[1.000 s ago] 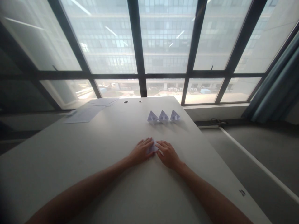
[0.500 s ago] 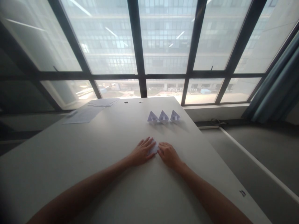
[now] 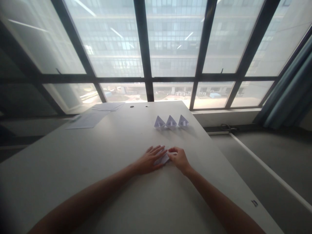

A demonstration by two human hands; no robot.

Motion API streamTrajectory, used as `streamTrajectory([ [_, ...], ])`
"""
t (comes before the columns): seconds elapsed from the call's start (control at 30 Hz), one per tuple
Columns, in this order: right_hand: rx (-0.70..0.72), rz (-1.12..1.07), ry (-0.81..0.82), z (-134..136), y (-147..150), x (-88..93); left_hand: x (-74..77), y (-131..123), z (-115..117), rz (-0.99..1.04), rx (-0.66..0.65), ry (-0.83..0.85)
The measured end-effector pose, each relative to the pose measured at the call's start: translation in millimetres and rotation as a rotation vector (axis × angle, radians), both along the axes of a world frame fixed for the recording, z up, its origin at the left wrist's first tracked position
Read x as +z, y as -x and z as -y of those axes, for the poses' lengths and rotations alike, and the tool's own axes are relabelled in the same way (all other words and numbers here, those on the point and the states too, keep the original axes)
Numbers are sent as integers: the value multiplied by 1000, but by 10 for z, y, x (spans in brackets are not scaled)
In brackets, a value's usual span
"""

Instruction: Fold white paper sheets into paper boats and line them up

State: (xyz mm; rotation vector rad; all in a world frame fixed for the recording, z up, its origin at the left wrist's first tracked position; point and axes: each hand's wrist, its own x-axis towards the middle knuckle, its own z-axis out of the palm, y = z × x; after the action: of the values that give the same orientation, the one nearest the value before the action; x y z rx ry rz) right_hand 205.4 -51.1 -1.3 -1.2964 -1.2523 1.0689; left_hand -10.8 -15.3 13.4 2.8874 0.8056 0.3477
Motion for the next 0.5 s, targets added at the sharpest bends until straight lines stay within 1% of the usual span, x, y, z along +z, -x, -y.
streamTrajectory([
  [0.03, -5, -49, 35, 2, 7, -2, 5, -1, 4, 6, -1, -5],
  [0.1, 28, -105, 73, 11, 22, 2, 10, -2, 10, 20, -9, -12],
  [0.17, 61, -126, 73, 16, 29, 17, 4, -8, 8, 49, -15, -20],
  [0.2, 56, -135, 66, 16, 26, 27, -6, -14, 0, 83, -3, -27],
  [0.27, 2, -173, 56, 10, 10, 53, -42, -33, -32, 214, 76, -38],
  [0.33, -65, -231, 53, 4, -15, 81, -94, -56, -88, 423, 204, 1],
  [0.37, -92, -262, 48, 4, -27, 94, -121, -67, -121, 539, 258, 60],
  [0.4, -112, -289, 39, 6, -36, 106, -145, -75, -156, 646, 291, 154],
  [0.43, -125, -312, 28, 10, -40, 116, -163, -81, -188, 736, 300, 280],
  [0.5, -124, -342, 0, 21, -33, 128, -176, -84, -233, 847, 267, 558],
])
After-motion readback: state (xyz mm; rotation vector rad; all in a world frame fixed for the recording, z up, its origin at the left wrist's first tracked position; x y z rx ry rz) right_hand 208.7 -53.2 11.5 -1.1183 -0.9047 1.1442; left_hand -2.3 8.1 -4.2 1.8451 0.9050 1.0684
